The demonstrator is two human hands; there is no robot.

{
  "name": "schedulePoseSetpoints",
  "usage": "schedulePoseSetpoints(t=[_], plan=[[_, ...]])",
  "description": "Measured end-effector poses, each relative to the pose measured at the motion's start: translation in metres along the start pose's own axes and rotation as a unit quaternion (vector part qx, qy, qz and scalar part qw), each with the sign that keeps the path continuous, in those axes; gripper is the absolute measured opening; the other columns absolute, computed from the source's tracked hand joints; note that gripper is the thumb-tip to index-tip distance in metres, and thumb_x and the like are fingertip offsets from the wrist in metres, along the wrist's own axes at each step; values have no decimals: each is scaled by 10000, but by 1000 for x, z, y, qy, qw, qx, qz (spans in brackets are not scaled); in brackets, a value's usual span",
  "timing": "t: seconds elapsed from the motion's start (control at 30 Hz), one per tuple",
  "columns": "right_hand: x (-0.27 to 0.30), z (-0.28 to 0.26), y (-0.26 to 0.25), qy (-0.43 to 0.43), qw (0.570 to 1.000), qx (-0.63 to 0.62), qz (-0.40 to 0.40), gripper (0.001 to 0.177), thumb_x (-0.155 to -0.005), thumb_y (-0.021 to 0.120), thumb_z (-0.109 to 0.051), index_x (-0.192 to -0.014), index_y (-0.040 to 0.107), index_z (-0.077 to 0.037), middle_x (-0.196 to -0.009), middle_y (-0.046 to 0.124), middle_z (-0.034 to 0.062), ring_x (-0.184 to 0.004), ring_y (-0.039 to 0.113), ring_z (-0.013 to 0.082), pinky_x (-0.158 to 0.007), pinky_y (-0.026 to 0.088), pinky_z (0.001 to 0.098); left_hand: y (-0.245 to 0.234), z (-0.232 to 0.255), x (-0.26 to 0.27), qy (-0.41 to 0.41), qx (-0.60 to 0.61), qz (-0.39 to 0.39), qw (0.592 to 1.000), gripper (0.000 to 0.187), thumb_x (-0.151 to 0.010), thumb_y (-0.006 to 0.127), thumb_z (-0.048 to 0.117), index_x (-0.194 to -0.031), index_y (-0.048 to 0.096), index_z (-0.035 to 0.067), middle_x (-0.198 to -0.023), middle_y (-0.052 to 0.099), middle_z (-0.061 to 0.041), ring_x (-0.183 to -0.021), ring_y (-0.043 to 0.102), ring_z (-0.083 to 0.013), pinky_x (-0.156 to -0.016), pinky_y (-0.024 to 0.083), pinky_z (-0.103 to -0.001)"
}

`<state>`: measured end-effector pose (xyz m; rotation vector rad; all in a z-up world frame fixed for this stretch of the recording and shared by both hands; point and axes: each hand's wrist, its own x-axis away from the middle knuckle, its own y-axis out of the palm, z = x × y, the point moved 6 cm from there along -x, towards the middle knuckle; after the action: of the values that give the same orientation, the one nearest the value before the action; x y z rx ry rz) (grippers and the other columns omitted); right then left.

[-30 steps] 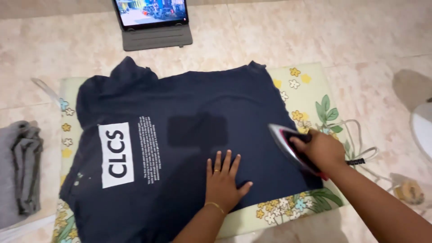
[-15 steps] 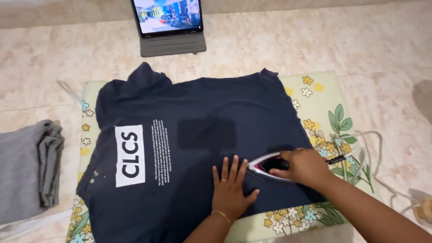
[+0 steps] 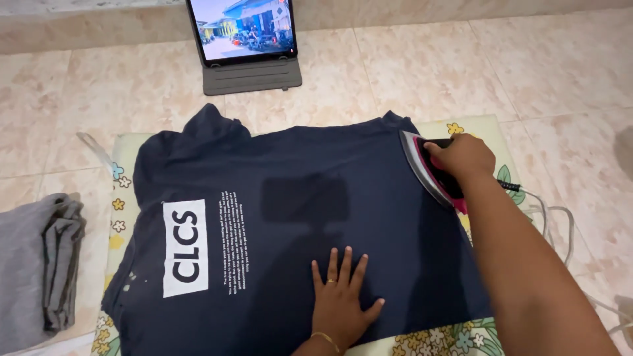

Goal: Iron and fold a navy blue t-shirt on an ironing mat.

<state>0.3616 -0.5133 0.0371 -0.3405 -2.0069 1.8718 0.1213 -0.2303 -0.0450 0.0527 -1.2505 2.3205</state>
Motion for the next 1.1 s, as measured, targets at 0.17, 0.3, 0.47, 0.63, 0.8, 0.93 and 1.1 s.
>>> schedulePoseSetpoints(t=[0.17, 0.3, 0.47, 0.63, 0.8, 0.93, 1.1], plan=[[37, -6, 2, -153, 985, 37, -67, 670, -765, 683, -742, -1042, 806, -144, -933, 783, 140, -879, 742, 328, -783, 573, 424, 15, -8, 0, 18, -9, 42, 999, 866, -897, 573, 606, -1585, 285, 167, -1674, 137, -171, -1545, -10, -400, -1145, -68, -709], [111, -25, 4, -301, 931, 119, -168, 633, -706, 663, -739, -1056, 800, -230, -823, 785, 114, -771, 758, 290, -741, 587, 393, 39, -15, 4, 63, -46, 169, 983, 914, -880, 599, 630, -1606, 275, 181, -1663, 150, -165, -1522, 7, -418, -1117, -40, -705], [175, -51, 22, -507, 851, 41, -129, 595, -704, 734, -678, -973, 782, -149, -826, 749, 124, -727, 730, 319, -673, 566, 435, 60, -20, 8, 84, -107, 274, 952, 946, -886, 583, 703, -1628, 260, 213, -1687, 131, -145, -1545, 15, -403, -1163, -15, -663], [166, -102, 26, -527, 844, 70, -72, 562, -735, 734, -667, -941, 775, -146, -753, 719, 141, -721, 699, 329, -631, 552, 463, 58, -17, 10, 89, -129, 298, 941, 976, -872, 587, 739, -1641, 253, 238, -1713, 112, -123, -1559, 21, -387, -1185, -16, -642], [97, -152, 24, -462, 880, 108, 11, 649, -745, 674, -774, -876, 758, -144, -762, 720, 143, -763, 704, 347, -676, 542, 488, 41, -10, 9, 85, -120, 249, 957, 917, -904, 541, 733, -1638, 281, 248, -1696, 161, -134, -1553, 73, -373, -1184, 9, -629], [56, -166, 18, -364, 931, 35, 3, 624, -769, 673, -744, -887, 768, -139, -841, 749, 137, -807, 724, 351, -699, 548, 489, 33, -10, 4, 93, -112, 214, 966, 888, -936, 494, 743, -1617, 305, 205, -1681, 199, -156, -1551, 92, -377, -1164, 16, -639], [51, -165, 20, -350, 936, 20, -45, 621, -753, 677, -734, -938, 806, -156, -814, 740, 142, -786, 718, 359, -703, 560, 492, 19, -11, 1, 101, -15, 123, 987, 869, -967, 486, 713, -1594, 347, 128, -1659, 243, -225, -1544, 112, -444, -1186, 27, -648]])
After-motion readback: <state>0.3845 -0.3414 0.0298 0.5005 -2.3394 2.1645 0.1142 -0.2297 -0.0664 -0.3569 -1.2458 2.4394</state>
